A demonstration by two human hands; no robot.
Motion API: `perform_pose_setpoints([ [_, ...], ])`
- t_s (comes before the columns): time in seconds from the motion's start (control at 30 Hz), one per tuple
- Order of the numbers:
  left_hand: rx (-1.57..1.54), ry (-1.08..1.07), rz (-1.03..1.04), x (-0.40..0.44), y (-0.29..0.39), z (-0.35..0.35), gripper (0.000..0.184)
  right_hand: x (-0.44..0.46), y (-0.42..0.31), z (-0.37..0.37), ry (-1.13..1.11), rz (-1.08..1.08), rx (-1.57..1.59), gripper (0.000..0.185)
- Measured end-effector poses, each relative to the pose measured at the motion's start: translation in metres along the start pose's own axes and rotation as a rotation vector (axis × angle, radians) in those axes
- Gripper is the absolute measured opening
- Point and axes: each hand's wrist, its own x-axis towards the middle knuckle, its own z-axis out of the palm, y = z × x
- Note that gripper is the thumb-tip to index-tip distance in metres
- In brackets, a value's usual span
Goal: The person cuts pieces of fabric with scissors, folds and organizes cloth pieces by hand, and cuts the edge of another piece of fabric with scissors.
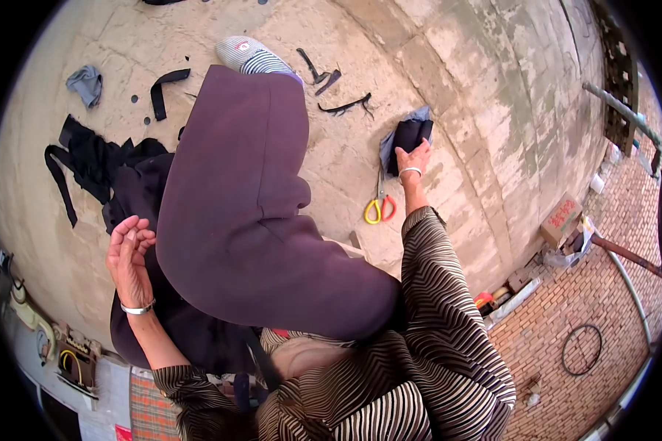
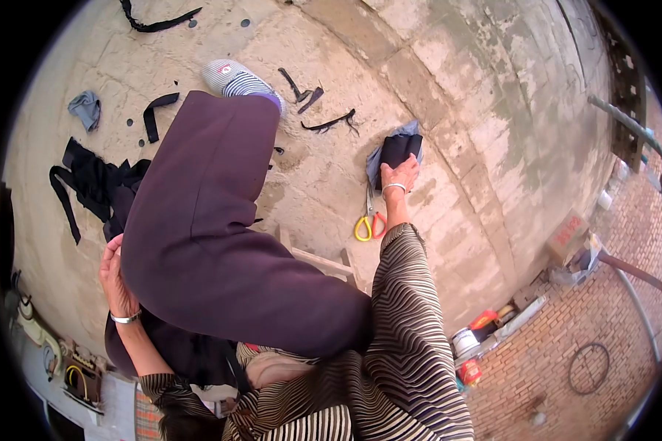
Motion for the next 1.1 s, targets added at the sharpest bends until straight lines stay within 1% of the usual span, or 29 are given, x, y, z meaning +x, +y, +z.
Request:
perform_pose_setpoints([
  [0.03, 0.0, -0.002, 0.021, -0.002, 0.002, 0.002, 0.03, 0.0, -0.001, -0.003, -0.019, 0.016, 0.023, 0.087],
  [0.13, -0.003, -0.023, 0.061, -0.007, 0.007, -0.001, 0.029, 0.006, 0.001, -0.003, 0.013, 0.038, 0.071, 0.087],
  [0.17, 0.0, -0.047, 0.07, -0.008, 0.008, -0.002, 0.029, 0.007, 0.004, -0.001, 0.016, 0.032, 0.073, 0.087],
  [0.23, -0.007, -0.031, 0.078, -0.01, 0.005, -0.005, 0.029, 0.01, 0.01, 0.002, 0.044, -0.007, 0.055, 0.088],
  [0.3, 0.012, 0.016, 0.109, -0.013, 0.003, -0.008, 0.029, 0.016, 0.022, 0.004, 0.062, -0.211, 0.123, 0.087],
  [0.33, 0.0, 0.043, 0.113, -0.015, 0.002, -0.01, 0.029, 0.021, 0.024, 0.002, 0.017, -0.25, 0.128, 0.089],
  [0.37, -0.001, 0.05, 0.116, -0.016, 0.002, -0.009, 0.028, 0.027, 0.033, 0.011, 0.042, -0.282, 0.165, 0.09],
  [0.4, -0.015, 0.065, 0.118, -0.018, 0.001, -0.009, 0.026, 0.035, 0.042, 0.017, 0.061, -0.356, 0.112, 0.096],
  [0.43, -0.042, 0.083, 0.13, -0.017, -0.006, -0.015, 0.024, 0.035, 0.041, 0.015, 0.028, -0.338, 0.187, 0.096],
  [0.5, 0.008, 0.11, 0.107, -0.014, -0.021, -0.021, 0.022, 0.027, 0.03, -0.002, -0.003, -0.33, 0.133, 0.089],
  [0.53, 0.053, 0.142, 0.104, -0.012, -0.028, -0.02, 0.023, 0.025, 0.023, -0.005, 0.036, -0.3, 0.056, 0.086],
  [0.57, 0.112, 0.177, 0.097, -0.006, -0.041, -0.021, 0.021, 0.022, 0.017, -0.015, -0.01, -0.293, 0.091, 0.083],
  [0.6, 0.184, 0.21, 0.102, 0.0, -0.055, -0.024, 0.02, 0.039, 0.023, -0.011, -0.113, -0.226, 0.233, 0.078],
  [0.63, 0.167, 0.218, 0.079, 0.003, -0.064, -0.026, 0.02, 0.047, 0.017, -0.013, -0.217, -0.153, 0.37, 0.072],
  [0.67, 0.16, 0.211, 0.007, 0.007, -0.073, -0.027, 0.021, 0.054, 0.015, -0.018, -0.219, -0.173, 0.367, 0.072],
  [0.7, 0.156, 0.204, -0.064, 0.013, -0.08, -0.029, 0.022, 0.045, -0.004, -0.039, -0.3, -0.208, 0.534, 0.064],
  [0.8, 0.07, 0.255, -0.158, 0.033, -0.109, -0.03, 0.02, 0.025, -0.073, -0.092, -0.51, -0.353, 0.947, 0.039],
  [0.83, 0.059, 0.257, -0.155, 0.044, -0.124, -0.03, 0.02, 0.008, -0.102, -0.118, -0.483, -0.418, 0.993, 0.035],
  [0.9, 0.362, 0.32, -0.034, 0.061, -0.15, -0.029, 0.027, -0.077, -0.175, -0.188, -0.456, -0.578, 1.125, 0.026],
  [0.93, 0.454, 0.284, 0.013, 0.063, -0.153, -0.031, 0.038, -0.115, -0.203, -0.219, -0.441, -0.689, 1.154, 0.025],
  [0.97, 0.445, 0.289, 0.012, 0.068, -0.158, -0.032, 0.038, -0.147, -0.226, -0.243, -0.41, -0.803, 1.12, 0.024],
  [1.03, 0.688, 0.361, 0.101, 0.081, -0.17, -0.029, 0.047, -0.209, -0.257, -0.278, -0.36, -0.947, 1.103, 0.022],
  [1.07, 0.686, 0.361, 0.019, 0.083, -0.163, -0.028, 0.05, -0.23, -0.265, -0.285, -0.353, -1.047, 1.033, 0.024],
  [1.1, 0.672, 0.361, 0.015, 0.087, -0.164, -0.028, 0.05, -0.247, -0.273, -0.288, -0.348, -1.146, 0.963, 0.025],
])
